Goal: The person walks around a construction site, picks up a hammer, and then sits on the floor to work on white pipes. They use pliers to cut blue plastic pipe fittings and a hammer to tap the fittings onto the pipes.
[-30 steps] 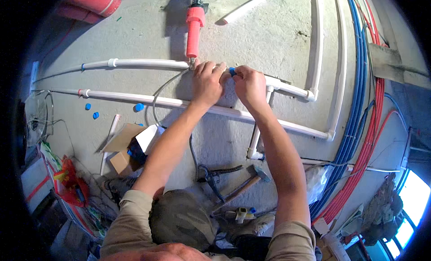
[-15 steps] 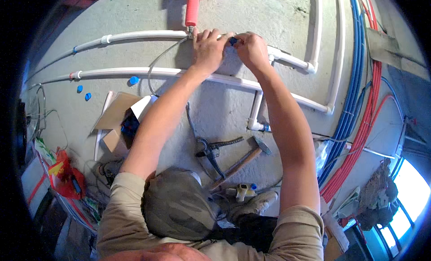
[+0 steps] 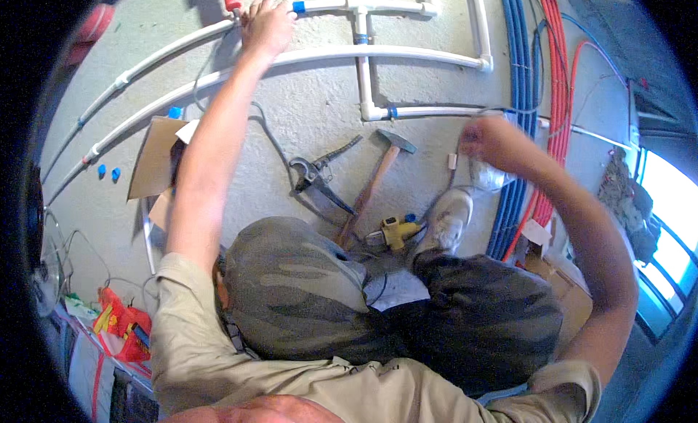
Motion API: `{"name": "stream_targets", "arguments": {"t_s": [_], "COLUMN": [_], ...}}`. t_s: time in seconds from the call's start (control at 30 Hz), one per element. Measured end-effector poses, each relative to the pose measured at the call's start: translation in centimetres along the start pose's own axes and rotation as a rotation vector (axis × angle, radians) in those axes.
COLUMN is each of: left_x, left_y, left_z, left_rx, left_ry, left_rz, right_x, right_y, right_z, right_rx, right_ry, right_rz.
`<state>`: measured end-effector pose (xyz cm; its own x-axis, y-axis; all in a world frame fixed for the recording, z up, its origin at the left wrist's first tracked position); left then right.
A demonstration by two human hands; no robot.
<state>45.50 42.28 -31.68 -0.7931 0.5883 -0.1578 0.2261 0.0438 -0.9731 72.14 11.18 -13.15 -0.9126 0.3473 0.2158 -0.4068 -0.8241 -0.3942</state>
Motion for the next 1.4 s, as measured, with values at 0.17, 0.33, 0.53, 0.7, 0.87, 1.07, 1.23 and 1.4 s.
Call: {"name": "stream_targets", "arguments": {"t_s": [0.17, 0.33, 0.53, 0.7, 0.87, 1.07, 1.23, 1.4], "left_x": [-7.1, -5.7, 3.7, 5.0, 7.1, 2.2, -6.5, -16.7], "left_y": [-8.7, -12.6, -18.5, -17.1, -11.0, -18.0, -25.7, -22.6], "left_z": [16.8, 33.1, 40.1, 30.5, 24.2, 24.9, 19.4, 11.5], "left_rx": [-0.382, 0.027, -0.185, -0.198, 0.010, 0.001, 0.183, 0.697], "left_ry": [0.195, 0.036, -0.720, -0.492, -0.585, -1.009, -0.457, -0.392], "left_rz": [0.580, 0.722, 0.576, 0.482, 0.220, 0.065, 0.844, 0.901], "right_x": [-0.4, 0.5, -2.8, 1.0, 5.5, 4.9, 6.2, 9.7], "right_y": [13.5, 20.3, 23.5, 18.1, 13.9, 13.5, 7.6, 2.8], "right_z": [-4.5, -13.5, -17.4, -13.7, -12.2, -10.5, -7.5, -7.6], "right_rx": [0.117, -0.004, -0.367, -0.435, -0.478, -0.247, -0.321, 0.034], "right_ry": [-0.068, 0.143, 0.064, -0.134, -0.240, -0.389, -0.932, -1.198], "right_rz": [-0.464, -0.854, -0.766, -0.754, -0.298, -0.031, -0.653, -1.455]}}
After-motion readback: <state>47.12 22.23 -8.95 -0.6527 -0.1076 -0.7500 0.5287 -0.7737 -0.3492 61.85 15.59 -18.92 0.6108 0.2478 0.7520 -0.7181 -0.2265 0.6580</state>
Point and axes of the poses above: each hand's wrist, its own z-axis away from the middle knuckle, its own y-axis out of the palm, x = y × z, the point moved 4 cm from there along -z, towards the middle knuckle, and after that the axes turned 8 degrees about x, right-handed, at the moved point
